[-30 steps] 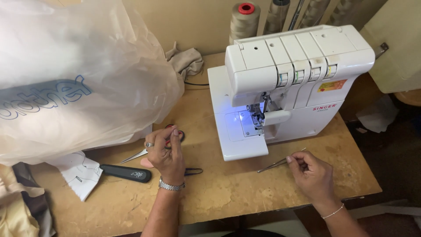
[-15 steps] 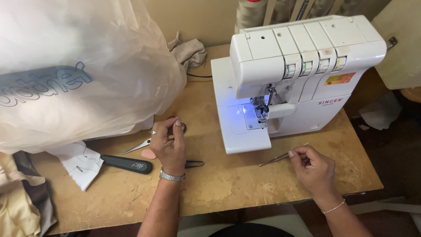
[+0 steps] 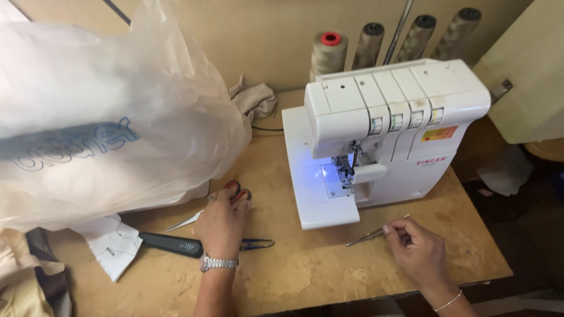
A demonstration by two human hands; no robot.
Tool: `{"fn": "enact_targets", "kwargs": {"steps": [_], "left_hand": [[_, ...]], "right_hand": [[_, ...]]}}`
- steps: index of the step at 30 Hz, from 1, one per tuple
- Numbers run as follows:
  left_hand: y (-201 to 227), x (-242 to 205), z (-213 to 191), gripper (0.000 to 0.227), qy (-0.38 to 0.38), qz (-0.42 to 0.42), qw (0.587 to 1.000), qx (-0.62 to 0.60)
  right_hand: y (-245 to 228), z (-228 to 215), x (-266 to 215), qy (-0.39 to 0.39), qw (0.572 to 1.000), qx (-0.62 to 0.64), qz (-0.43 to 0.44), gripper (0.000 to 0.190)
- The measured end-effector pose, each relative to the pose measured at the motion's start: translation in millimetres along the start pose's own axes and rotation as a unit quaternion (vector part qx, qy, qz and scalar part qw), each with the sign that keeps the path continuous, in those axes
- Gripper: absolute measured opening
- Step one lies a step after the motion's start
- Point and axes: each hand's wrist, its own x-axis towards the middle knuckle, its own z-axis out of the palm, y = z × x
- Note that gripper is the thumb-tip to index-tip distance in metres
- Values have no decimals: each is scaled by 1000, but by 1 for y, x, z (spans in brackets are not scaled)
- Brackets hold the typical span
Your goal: The person threads a white serger sewing machine, using tweezers to guide the thread through the tension discs and needle area. They then open a heart-shaped container to retrieve a package of Singer sewing machine needles, using tweezers to select a needle from the pack.
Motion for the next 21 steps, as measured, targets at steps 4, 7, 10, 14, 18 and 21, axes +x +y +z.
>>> {"fn": "enact_targets", "kwargs": {"steps": [4,7,10,14,18,21], "left_hand": [[-7,10,-9,45,75,78,994,17],[-2,17,-28,50,80,57,992,83],[21,17,-58,42,56,64,991,108],[68,10,-95,28,35,217,974,-60],[115,25,-103,18,203,415,860,-215],[155,44,-111,15,228,475,799,-289]], "right_hand": [[5,3,0,3,1000,15,16,14],[12,6,-3,-17,998,10,59,13],[14,1,-1,-32,988,10,151,16],[1,-48,22,28,997,47,50,10],[17,-130,90,-71,995,-33,-63,28],[23,-137,144,-9,989,-20,-149,18]]}}
